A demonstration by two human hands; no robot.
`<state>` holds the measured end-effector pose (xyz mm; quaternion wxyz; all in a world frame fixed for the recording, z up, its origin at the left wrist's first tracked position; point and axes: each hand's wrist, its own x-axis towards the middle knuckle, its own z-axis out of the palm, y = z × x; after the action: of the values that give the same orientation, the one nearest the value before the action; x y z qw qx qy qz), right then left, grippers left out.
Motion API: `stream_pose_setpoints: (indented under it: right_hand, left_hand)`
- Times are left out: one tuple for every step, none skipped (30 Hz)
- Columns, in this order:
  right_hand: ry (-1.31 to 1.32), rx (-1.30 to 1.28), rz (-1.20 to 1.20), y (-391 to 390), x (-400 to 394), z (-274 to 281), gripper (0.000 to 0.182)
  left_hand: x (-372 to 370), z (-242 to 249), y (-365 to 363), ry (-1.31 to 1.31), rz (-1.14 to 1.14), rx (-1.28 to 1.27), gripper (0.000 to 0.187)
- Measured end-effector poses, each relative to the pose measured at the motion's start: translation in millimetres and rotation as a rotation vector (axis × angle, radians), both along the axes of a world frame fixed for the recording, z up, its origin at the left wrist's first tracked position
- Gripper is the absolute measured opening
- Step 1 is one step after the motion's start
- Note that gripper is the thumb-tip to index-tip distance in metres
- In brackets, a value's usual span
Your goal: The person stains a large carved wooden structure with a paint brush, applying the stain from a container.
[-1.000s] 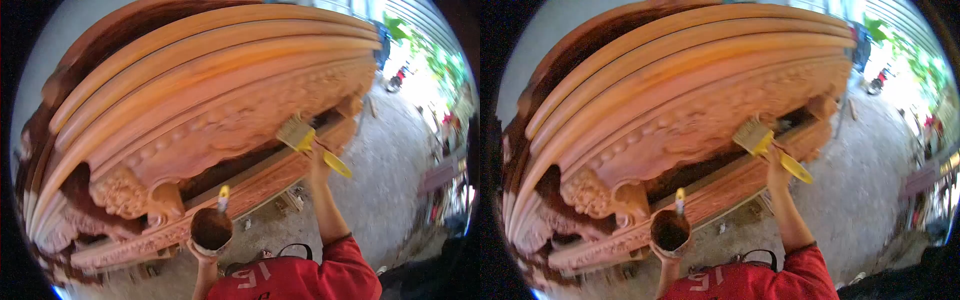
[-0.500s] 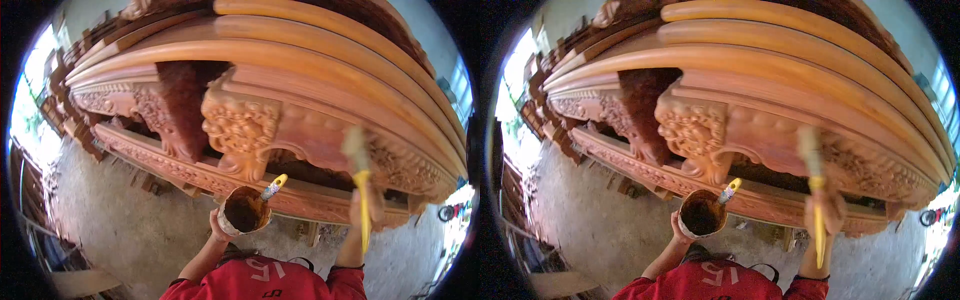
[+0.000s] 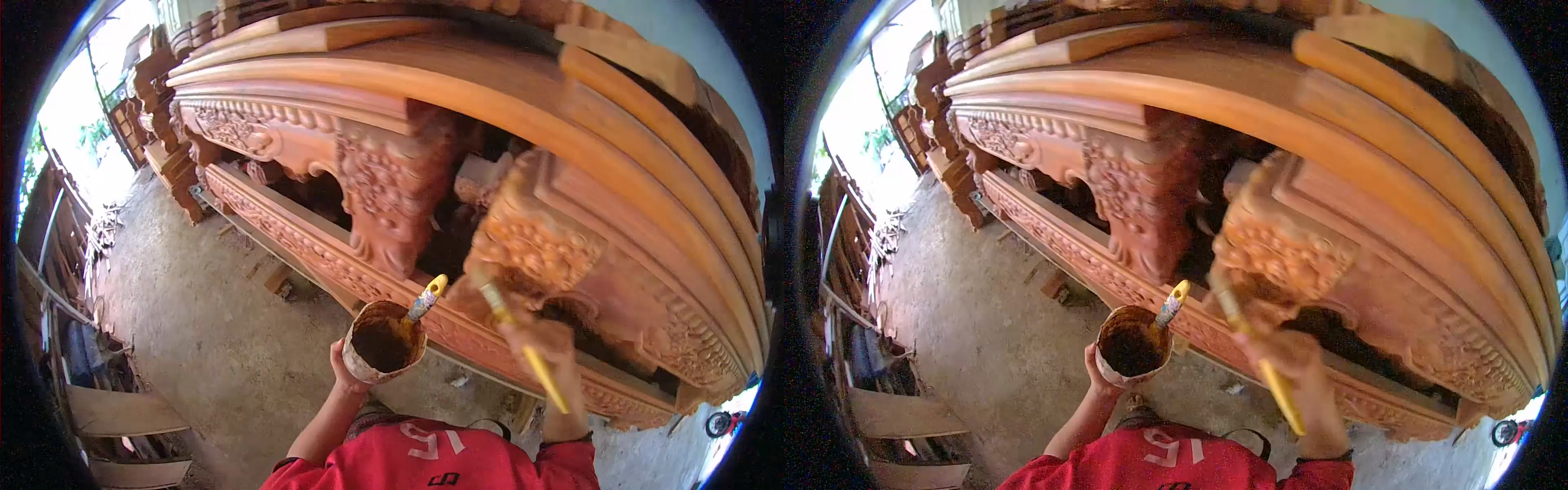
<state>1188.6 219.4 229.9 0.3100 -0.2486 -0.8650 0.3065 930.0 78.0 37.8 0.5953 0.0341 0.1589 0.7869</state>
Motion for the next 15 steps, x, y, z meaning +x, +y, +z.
stream_pose_setpoints:
  right_hand:
    - [0.078,-0.032,-0.114,3,-6,5,0.021]
    - [0.164,-0.065,-0.224,5,-12,9,0.019]
    - [0.291,0.107,-0.208,5,-21,21,0.017]
    - [0.404,0.291,-0.204,4,-30,32,0.016]
    - [0.45,0.409,-0.229,1,-41,45,0.016]
    - [0.495,0.53,-0.264,-1,-52,58,0.015]
    - [0.436,0.819,-0.375,-1,-66,70,0.015]
    - [0.449,0.998,-0.462,1,-79,69,0.015]
    - [0.447,1.003,-0.46,2,-99,66,0.015]
    - [0.452,0.683,-0.404,1,-125,60,0.016]
    - [0.448,0.363,-0.347,0,-153,52,0.018]
    - [0.439,0.045,-0.289,-3,-179,44,0.019]
    - [0.427,-0.273,-0.23,-7,-199,36,0.02]
    - [0.047,0.453,-0.206,-12,-211,28,0.024]
    - [-0.367,1.161,-0.157,-19,-220,18,0.027]
  left_hand:
    - [-11,2,-4,0.021,0.021,0.015,0.072]
    - [-22,3,-8,0.015,0.031,0.016,0.072]
    - [-34,5,-10,-0.018,0.064,0.003,0.072]
    - [-45,7,-12,-0.048,0.095,-0.007,0.072]
    - [-58,10,-15,-0.05,0.103,-0.001,0.072]
    - [-70,12,-18,0.005,0.099,0.022,0.071]
    - [-80,15,-22,0.06,0.093,0.044,0.071]
    - [-91,20,-26,0.057,0.096,0.048,0.071]
    - [-101,27,-29,0.058,0.103,0.058,0.071]
    - [-110,32,-32,0.058,0.108,0.069,0.07]
    - [-119,34,-34,0.053,0.101,0.073,0.07]
    - [-128,36,-36,0.068,0.118,0.073,0.07]
    - [-138,36,-38,0.086,0.132,0.073,0.069]
    - [-149,31,-40,0.086,0.119,0.078,0.069]
    - [-159,23,-41,0.062,0.144,0.068,0.069]
